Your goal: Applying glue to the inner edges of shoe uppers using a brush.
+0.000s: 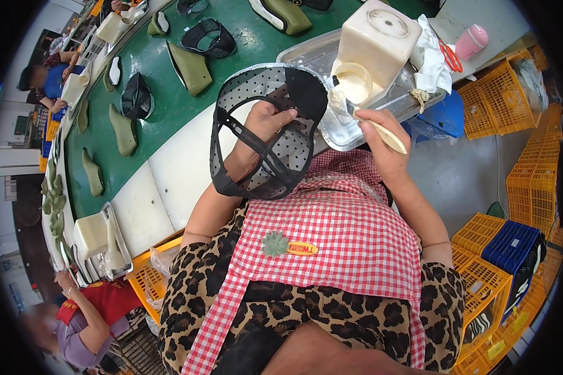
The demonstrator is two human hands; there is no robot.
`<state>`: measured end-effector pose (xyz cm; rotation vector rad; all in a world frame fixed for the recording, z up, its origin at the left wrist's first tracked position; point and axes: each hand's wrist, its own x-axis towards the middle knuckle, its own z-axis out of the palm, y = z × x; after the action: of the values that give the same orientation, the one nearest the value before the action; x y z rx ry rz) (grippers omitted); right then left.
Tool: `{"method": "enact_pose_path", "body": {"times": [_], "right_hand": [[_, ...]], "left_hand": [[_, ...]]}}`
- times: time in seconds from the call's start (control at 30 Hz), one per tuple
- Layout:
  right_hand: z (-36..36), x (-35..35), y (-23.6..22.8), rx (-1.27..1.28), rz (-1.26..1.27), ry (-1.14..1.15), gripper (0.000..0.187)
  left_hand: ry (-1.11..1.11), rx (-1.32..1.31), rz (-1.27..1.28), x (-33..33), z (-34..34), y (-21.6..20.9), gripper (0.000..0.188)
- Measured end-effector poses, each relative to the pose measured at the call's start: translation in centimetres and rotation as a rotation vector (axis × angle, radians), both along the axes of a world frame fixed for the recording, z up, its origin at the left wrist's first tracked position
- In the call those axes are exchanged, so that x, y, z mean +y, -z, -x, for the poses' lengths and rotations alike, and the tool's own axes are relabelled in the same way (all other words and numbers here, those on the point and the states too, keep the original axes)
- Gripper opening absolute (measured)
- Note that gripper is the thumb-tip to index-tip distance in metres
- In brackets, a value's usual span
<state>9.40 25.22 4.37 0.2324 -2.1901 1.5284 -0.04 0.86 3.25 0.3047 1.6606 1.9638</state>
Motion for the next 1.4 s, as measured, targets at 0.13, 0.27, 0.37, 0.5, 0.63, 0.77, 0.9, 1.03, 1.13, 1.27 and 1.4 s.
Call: {"method": "enact_pose_path", "body": {"times": [0.13, 0.27, 0.37, 0.5, 0.63, 0.77, 0.9, 1.03, 1.13, 1.27, 1.4], "right_hand": [[1.0, -0.5, -2.5, 0.129, -0.091, 0.0, 0.014], [1.6, -0.9, -2.1, 0.156, -0.134, -0.016, 0.014], [0.7, -1.3, -0.6, 0.151, -0.116, -0.055, 0.015], [-0.4, -1.7, 0.4, 0.039, -0.082, -0.133, 0.015], [-1.2, -1.0, -0.2, -0.076, -0.064, -0.222, 0.016], [-0.9, -0.5, -0.9, -0.019, 0.005, -0.138, 0.016], [0.4, -1.0, -1.9, -0.031, 0.042, -0.119, 0.016], [0.6, -1.3, -1.8, -0.092, 0.04, -0.174, 0.016], [-0.4, -0.9, -1.3, -0.263, 0.18, -0.27, 0.018], [-1.3, -0.3, -1.7, -0.309, 0.123, -0.424, 0.019], [-1.1, -0.8, -1.1, -0.184, 0.071, -0.3, 0.017]], "left_hand": [[-0.045, 0.061, 0.042, 0.8, -0.4, -0.1, 0.039], [-0.034, 0.062, -0.108, 0.6, 0.2, 0.9, 0.034], [-0.092, 0.071, -0.115, 0.3, 0.7, 1.1, 0.03], [-0.167, 0.122, -0.174, 0.4, 0.8, 0.6, 0.038], [-0.226, 0.171, -0.132, 0.5, 0.8, 0.4, 0.03], [-0.282, 0.323, -0.13, 0.9, 0.8, 1.1, 0.029], [-0.32, 0.481, 0.012, 1.6, -0.2, -0.1, 0.026], [-0.351, 0.503, 0.162, 1.0, 0.0, 0.9, 0.02], [-0.46, 0.526, 0.02, 1.5, -0.2, 0.1, 0.016], [-0.572, 0.491, -0.18, 2.0, 0.0, -0.8, 0.016], [-0.689, 0.591, -0.136, 1.9, 0.7, -1.3, 0.017]]}}
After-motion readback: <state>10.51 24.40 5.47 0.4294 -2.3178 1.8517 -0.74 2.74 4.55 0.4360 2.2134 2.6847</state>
